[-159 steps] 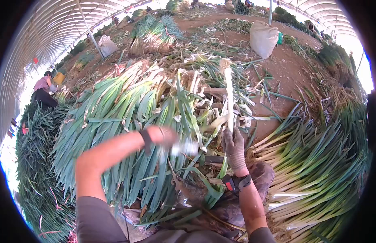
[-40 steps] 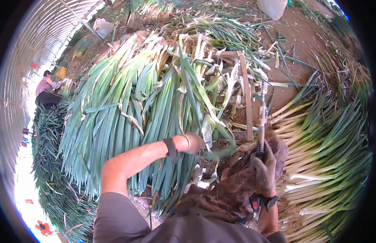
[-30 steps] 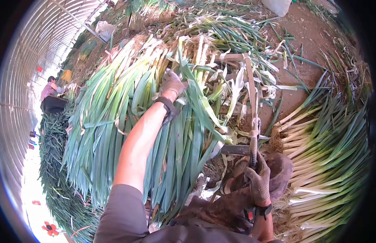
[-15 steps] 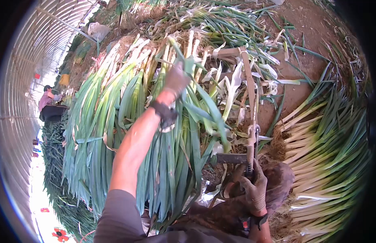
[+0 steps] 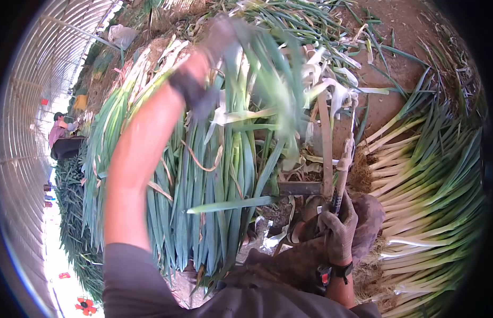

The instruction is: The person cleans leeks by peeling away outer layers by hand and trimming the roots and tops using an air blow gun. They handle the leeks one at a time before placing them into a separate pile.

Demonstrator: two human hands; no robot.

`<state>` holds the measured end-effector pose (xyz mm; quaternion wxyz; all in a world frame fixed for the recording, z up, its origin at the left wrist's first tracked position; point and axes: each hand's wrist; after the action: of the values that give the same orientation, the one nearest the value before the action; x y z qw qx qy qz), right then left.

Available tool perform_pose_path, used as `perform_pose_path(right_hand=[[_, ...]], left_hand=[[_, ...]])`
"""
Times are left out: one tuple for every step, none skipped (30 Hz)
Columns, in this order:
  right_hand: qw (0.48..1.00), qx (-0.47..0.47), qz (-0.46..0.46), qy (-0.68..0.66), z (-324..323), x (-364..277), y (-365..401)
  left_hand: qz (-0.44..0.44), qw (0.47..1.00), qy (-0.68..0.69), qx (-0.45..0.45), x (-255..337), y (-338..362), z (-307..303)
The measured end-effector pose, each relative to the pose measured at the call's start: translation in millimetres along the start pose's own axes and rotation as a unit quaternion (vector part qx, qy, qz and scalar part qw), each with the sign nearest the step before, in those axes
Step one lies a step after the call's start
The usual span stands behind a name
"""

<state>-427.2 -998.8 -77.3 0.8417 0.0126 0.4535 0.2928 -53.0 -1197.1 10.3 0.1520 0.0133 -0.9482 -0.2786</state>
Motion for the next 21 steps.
perform_pose_path(right_hand=[[1.000, -0.006, -0.006, -0.001, 0, 0, -1], [1.000, -0.011, -0.006, -0.014, -1, 1, -1], [1.000, -0.013, -0.008, -0.009, -1, 0, -2], [1.000, -0.013, -0.007, -0.005, 0, 0, -2], [1.000, -0.013, -0.003, -0.002, 0, 0, 1], [1.000, -0.016, -0.004, -0.003, 0, 1, 1], [1.000, -0.019, 0.001, -0.003, 0, 1, 1], [1.000, -0.022, 0.007, -0.002, -1, 2, 1], [1.000, -0.022, 0.013, 0.001, -3, 2, 2], [1.000, -0.023, 0.018, 0.007, -5, 3, 4], [0.999, -0.023, 0.020, 0.013, -7, 6, 6], [0.999, -0.023, 0.022, 0.018, -7, 7, 5], [0.999, -0.021, 0.020, 0.016, -6, 4, 4], [0.999, -0.021, 0.020, 0.013, -4, 1, 5], [0.999, -0.024, 0.022, 0.009, -1, 0, 5], [0.999, -0.038, 0.027, 0.021, -5, 0, 3], [0.999, -0.036, 0.033, 0.020, -2, -1, 2], [0.999, -0.033, 0.037, 0.019, 1, -3, 2], [0.999, -0.029, 0.039, 0.018, 2, -5, 1], [0.999, -0.031, 0.035, 0.015, 2, -5, 0], [0.999, -0.031, 0.032, 0.013, 1, -5, 0]], left_hand=[[-0.031, 0.987, 0.022, 0.157, -8, -12, -41], [-0.045, 0.959, 0.057, 0.274, -11, -15, -72], [-0.040, 0.936, 0.090, 0.339, -11, -16, -87], [-0.021, 0.926, 0.110, 0.359, -9, -19, -88], [-0.005, 0.934, 0.116, 0.339, -8, -27, -74], [0.008, 0.954, 0.111, 0.279, -7, -35, -47], [0.013, 0.978, 0.094, 0.185, -12, -49, -7], [0.011, 0.995, 0.073, 0.061, -21, -62, 43], [-0.002, 0.996, 0.067, -0.051, -28, -69, 99], [-0.032, 0.993, 0.075, -0.086, -37, -75, 147], [-0.089, 0.993, -0.030, -0.077, -9, -63, 164], [-0.147, 0.977, -0.132, -0.077, 20, -49, 181], [-0.161, 0.985, -0.052, -0.015, 26, -53, 201], [-0.148, 0.987, -0.064, 0.006, 37, -48, 204], [-0.138, 0.987, -0.075, 0.027, 45, -42, 205], [-0.099, 0.988, -0.097, 0.067, 45, -43, 212], [-0.059, 0.985, -0.120, 0.108, 42, -44, 218], [-0.018, 0.978, -0.144, 0.148, 37, -45, 223], [0.000, 0.978, -0.130, 0.161, 37, -39, 219], [0.020, 0.978, -0.115, 0.174, 38, -35, 216], [0.041, 0.977, -0.099, 0.186, 40, -31, 214]])
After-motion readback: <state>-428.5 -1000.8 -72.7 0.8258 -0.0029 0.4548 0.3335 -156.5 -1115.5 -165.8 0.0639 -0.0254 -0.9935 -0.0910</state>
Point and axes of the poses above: each hand's wrist, its own y-axis away from the middle knuckle, its own z-axis out of the palm, x = y × z, and after that the axes turned 14 degrees about -x, right-handed
